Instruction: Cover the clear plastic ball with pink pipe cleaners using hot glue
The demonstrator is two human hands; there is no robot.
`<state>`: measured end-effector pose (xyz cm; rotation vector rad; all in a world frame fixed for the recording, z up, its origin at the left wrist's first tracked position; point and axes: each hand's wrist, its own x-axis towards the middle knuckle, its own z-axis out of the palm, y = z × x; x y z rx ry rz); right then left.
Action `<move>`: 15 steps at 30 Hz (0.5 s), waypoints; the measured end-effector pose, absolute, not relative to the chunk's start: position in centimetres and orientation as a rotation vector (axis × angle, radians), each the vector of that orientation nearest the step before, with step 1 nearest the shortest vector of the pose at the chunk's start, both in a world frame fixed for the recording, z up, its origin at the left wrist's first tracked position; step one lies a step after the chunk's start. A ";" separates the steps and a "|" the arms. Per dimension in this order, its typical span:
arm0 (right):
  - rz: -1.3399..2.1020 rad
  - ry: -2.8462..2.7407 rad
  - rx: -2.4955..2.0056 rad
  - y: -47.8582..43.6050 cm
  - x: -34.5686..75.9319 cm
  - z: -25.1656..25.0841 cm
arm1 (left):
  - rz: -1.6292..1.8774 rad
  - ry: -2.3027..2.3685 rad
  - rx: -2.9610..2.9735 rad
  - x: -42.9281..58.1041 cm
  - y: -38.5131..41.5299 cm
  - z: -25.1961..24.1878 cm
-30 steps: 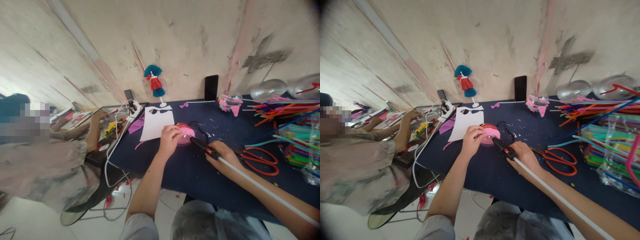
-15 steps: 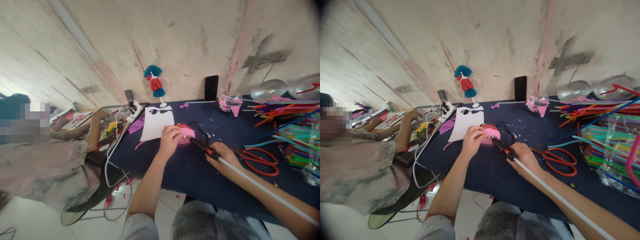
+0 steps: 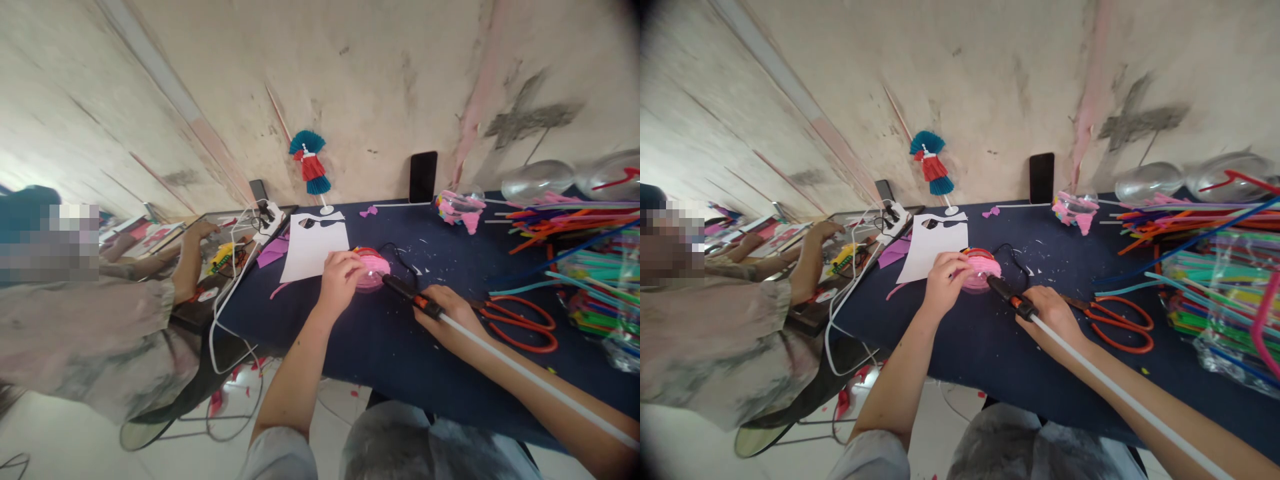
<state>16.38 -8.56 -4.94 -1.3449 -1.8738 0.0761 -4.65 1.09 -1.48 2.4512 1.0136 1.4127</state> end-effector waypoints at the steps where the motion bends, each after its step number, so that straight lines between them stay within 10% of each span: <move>1: 0.080 -1.871 -1.355 -8.6 16.4 -5.0 | 1.407 1.019 2.452 -4.7 1.1 -1.5; 15: 0.115 -1.847 -1.331 -8.6 16.3 -4.9 | 1.414 1.024 2.454 -4.7 1.0 -1.5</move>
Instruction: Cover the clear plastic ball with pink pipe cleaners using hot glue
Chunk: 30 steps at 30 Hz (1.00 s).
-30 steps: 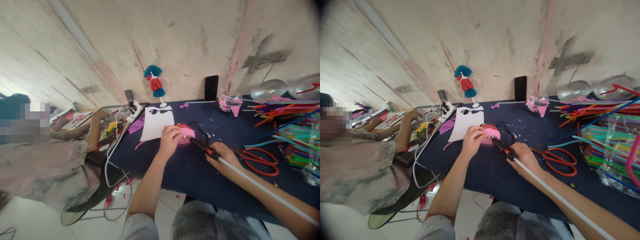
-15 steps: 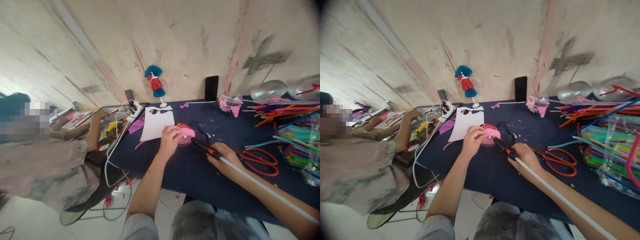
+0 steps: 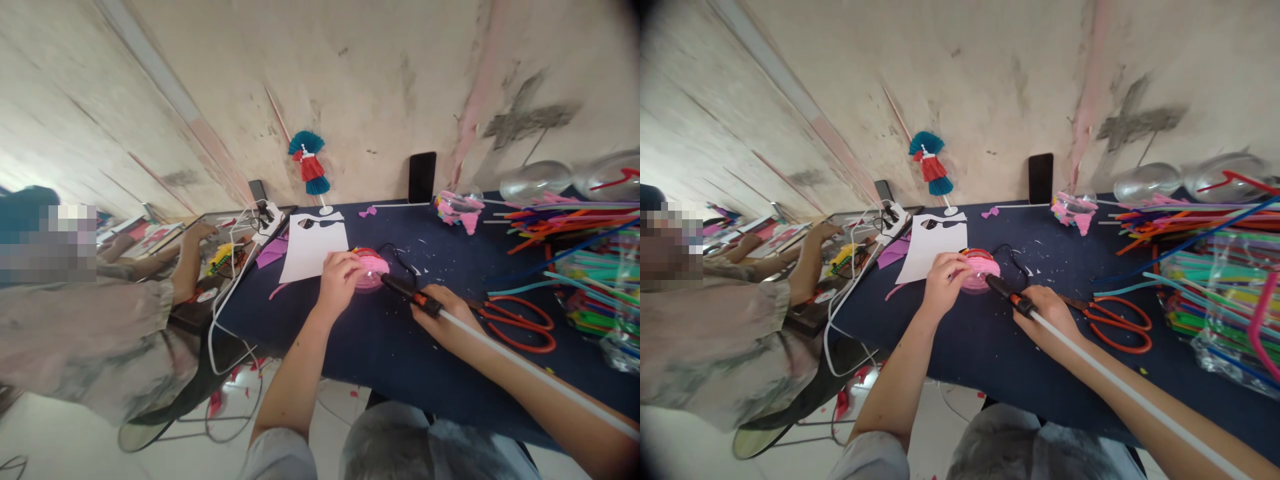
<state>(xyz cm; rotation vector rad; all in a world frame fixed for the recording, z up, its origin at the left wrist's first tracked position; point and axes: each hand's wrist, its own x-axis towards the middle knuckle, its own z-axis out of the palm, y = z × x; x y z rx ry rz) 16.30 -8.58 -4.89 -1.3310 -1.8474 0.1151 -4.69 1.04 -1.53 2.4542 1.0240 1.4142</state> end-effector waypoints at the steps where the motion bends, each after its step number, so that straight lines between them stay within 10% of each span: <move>1: 0.102 -1.841 -1.323 -8.6 16.3 -4.9 | 1.413 1.025 2.457 -4.7 1.1 -1.5; 30: 0.165 -1.825 -1.330 -8.8 16.1 -3.6 | 1.414 1.022 2.453 -4.4 0.9 -1.5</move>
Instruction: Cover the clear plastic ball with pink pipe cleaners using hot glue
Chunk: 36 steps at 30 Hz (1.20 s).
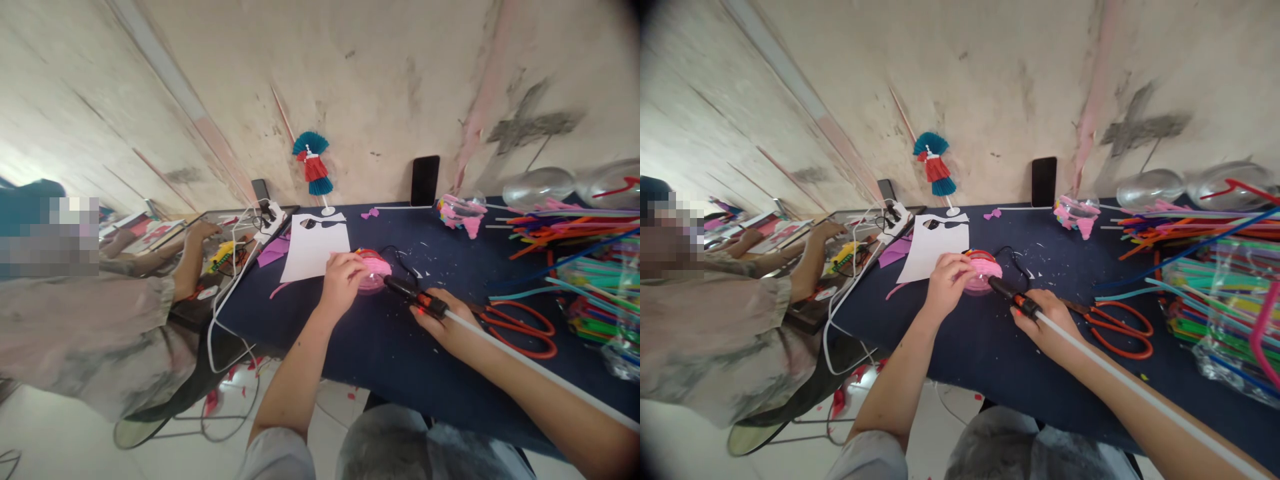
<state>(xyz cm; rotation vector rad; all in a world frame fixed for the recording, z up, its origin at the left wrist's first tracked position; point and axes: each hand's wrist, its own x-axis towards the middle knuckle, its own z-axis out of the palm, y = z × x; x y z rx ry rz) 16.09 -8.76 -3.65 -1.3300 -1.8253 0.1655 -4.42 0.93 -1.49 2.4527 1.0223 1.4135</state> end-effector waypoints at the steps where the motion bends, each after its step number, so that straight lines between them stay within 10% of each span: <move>1: 0.171 -1.821 -1.332 -8.8 16.1 -3.6 | 1.412 1.022 2.449 -4.4 0.9 -1.4; 36: 0.228 -1.764 -1.373 -8.7 16.1 -3.4 | 1.383 1.057 2.432 -4.4 0.9 -1.4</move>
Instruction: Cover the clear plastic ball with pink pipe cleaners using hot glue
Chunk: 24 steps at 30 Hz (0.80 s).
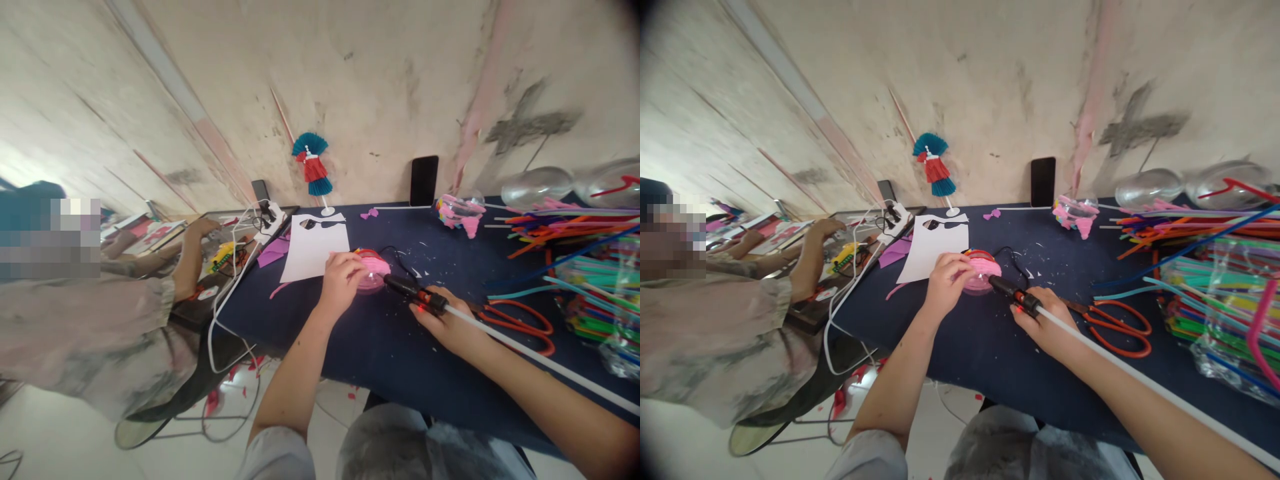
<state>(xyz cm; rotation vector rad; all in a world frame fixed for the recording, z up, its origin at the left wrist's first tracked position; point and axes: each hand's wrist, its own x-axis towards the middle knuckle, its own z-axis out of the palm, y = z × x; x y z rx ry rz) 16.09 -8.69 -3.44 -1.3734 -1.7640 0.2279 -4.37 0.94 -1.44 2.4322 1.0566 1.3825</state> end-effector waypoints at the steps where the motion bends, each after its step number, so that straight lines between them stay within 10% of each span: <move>1: 0.224 -1.766 -1.372 -8.7 16.1 -3.4 | 1.382 1.057 2.434 -4.4 0.9 -1.4; 24: 0.235 -1.770 -1.367 -8.8 16.2 -3.1 | 1.403 1.036 2.442 -4.3 1.0 -1.4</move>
